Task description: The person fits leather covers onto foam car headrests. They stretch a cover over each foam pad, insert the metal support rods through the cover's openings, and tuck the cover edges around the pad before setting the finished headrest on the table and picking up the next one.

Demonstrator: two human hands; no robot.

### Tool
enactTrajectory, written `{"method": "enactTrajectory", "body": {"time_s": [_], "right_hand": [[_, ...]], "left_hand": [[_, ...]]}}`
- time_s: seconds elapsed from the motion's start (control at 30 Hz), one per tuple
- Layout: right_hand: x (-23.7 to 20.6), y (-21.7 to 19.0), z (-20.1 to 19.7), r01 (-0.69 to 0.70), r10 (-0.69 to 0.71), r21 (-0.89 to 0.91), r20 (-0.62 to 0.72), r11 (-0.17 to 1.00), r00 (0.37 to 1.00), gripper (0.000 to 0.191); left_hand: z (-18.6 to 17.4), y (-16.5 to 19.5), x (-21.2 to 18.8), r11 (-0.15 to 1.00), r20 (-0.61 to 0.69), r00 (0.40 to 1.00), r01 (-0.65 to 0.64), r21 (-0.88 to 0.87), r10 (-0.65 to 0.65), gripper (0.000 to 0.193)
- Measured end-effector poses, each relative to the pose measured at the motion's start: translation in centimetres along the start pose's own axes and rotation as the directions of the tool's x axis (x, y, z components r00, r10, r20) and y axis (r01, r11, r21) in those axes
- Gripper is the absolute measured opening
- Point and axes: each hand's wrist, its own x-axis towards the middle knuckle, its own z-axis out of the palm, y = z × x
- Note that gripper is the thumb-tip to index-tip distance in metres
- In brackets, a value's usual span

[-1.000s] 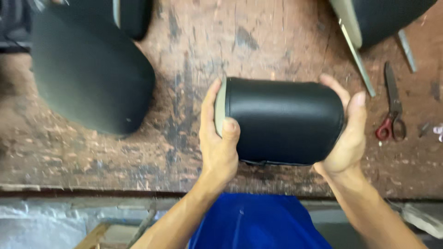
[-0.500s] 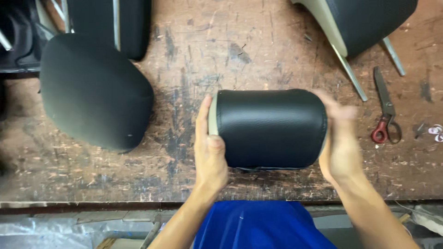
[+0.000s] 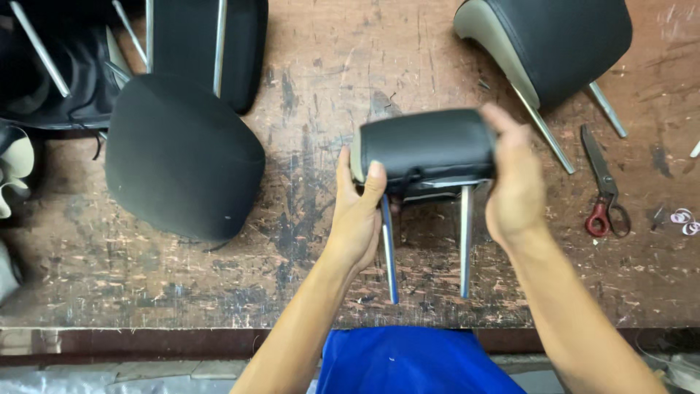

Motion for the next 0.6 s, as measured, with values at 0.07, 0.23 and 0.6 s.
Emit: {"method": "enactTrajectory", "body": {"time_s": [0.07, 0.23, 0.6], "right_hand": [[-0.8, 0.9, 0.7, 0.107, -0.075, -0.365, 0.103, 0.925, 0.992, 0.050], [-3.6, 2.5, 1.7, 0.283, -0.142, -0.639, 0.264, 0.715, 0.954, 0.030], [-2.1, 2.7, 4.5, 0.374, -0.189, -0.726, 0.327, 0.577, 0.926, 0.023]], "left_hand": [[-0.7, -1.3, 0.7, 1.000, -0.086, 0.996, -0.009, 0.006, 0.010, 0.087], [-4.2, -5.1, 1.1, 0.998, -0.159, 0.985, -0.058, 0.025, 0.061, 0.088], [-5.1, 1.1, -0.3, 0.047, -0.085, 0.977, 0.077, 0.996, 0.195, 0.077]]}}
